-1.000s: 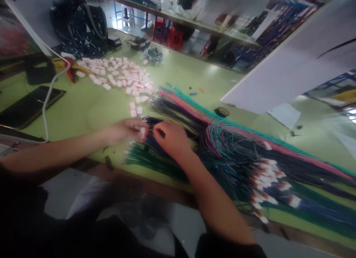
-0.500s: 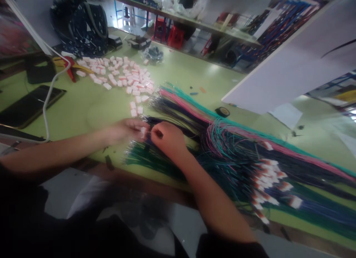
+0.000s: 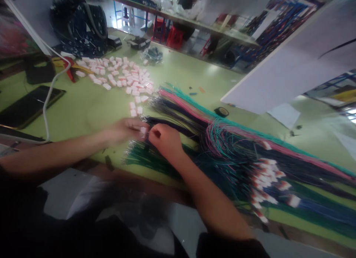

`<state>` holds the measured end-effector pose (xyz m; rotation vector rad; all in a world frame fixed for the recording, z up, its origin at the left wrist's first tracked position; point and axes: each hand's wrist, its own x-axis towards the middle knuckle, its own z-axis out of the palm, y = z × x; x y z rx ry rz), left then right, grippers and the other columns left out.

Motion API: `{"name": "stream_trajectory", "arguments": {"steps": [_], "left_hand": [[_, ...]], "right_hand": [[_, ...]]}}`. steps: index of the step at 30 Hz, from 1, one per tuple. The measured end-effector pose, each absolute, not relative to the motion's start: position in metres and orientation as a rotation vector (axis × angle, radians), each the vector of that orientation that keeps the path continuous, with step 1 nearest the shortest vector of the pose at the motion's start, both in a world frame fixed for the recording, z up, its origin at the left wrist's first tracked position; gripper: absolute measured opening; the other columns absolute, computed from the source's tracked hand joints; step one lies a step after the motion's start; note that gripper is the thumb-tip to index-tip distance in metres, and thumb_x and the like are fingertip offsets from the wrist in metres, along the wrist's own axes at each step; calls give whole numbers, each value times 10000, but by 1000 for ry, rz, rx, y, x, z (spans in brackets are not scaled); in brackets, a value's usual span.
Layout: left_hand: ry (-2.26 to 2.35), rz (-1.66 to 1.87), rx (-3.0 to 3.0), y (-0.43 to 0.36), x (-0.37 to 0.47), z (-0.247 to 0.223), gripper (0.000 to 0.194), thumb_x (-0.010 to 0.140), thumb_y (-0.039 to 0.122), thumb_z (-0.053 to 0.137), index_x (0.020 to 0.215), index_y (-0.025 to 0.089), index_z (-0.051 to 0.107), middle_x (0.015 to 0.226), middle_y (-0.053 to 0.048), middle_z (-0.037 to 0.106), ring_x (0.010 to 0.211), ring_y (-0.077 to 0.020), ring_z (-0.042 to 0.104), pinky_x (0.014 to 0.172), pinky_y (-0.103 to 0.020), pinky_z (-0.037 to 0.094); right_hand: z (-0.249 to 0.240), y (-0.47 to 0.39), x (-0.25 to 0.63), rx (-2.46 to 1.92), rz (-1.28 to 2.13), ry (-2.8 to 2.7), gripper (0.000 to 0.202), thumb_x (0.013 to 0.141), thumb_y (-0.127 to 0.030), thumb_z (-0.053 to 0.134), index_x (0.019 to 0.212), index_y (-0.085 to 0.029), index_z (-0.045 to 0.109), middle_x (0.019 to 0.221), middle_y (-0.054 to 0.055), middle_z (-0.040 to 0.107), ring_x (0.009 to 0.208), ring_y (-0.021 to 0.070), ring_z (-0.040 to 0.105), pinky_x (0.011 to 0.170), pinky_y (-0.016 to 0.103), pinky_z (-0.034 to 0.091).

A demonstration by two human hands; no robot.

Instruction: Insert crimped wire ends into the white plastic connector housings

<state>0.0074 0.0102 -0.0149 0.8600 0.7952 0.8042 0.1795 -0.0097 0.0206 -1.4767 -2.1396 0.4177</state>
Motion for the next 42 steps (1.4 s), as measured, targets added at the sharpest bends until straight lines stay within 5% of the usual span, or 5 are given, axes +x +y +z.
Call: {"name": "stream_trajectory", "arguments": {"steps": [18,25,32,42], "left_hand": [[804,765,918,6,6,-11,255,620,1,693,842,125,706,702,-5,696,668,-105,628,740,-298,510],[777,811,854,13,8,-17,290,603,3,701,869,119,689,686,-2,680,647,-102,625,723,-297,518],[765,822,849,18,3,-16,275,594,-5,694,840,116,671,669,2,662,625,-95,609,684,-276,523],[809,789,891,15,-4,-6,252,609,-4,672,835,107,672,652,-4,651,607,-104,614,661,-278,537]], "right_hand": [[18,-9,177,-1419,463,-2210,158,740,-179,521,609,-186,610,597,-10,616,545,104,490,556,231,348],[39,15,202,-1381,699,-2214,177,792,-289,539,749,-192,681,775,10,703,696,139,601,654,249,422],[46,75,262,-2069,-8,-2107,218,799,-202,499,837,-180,712,931,110,710,883,255,621,726,332,416],[11,85,268,-2188,-253,-2183,239,771,-179,497,850,-194,721,927,129,701,815,236,620,645,316,414]]}}
